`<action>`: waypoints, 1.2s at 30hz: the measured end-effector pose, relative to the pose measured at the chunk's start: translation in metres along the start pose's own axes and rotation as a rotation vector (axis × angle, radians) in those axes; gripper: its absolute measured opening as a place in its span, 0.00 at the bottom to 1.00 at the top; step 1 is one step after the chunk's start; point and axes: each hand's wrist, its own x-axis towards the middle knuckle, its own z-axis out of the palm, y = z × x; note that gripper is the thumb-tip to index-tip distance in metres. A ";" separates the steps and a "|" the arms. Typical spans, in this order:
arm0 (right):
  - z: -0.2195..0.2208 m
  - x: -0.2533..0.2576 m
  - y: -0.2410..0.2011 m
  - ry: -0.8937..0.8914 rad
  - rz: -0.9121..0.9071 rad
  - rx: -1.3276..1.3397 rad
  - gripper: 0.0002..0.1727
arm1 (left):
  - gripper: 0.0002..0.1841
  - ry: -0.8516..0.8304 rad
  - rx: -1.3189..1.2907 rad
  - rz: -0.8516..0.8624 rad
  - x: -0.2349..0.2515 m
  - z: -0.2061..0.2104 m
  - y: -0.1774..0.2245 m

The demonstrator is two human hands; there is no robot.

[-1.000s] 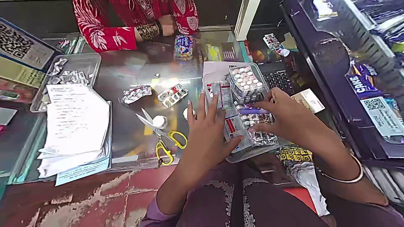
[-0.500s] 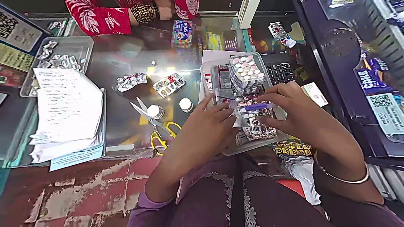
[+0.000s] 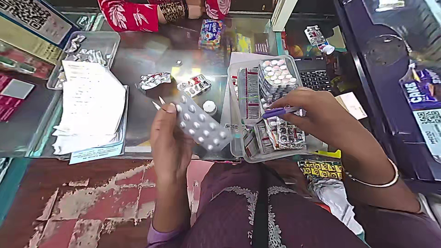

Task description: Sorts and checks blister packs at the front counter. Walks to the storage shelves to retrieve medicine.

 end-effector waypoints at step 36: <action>0.028 -0.035 -0.063 0.313 -0.616 -0.372 0.15 | 0.33 -0.228 -0.673 -0.685 -0.054 -0.001 -0.033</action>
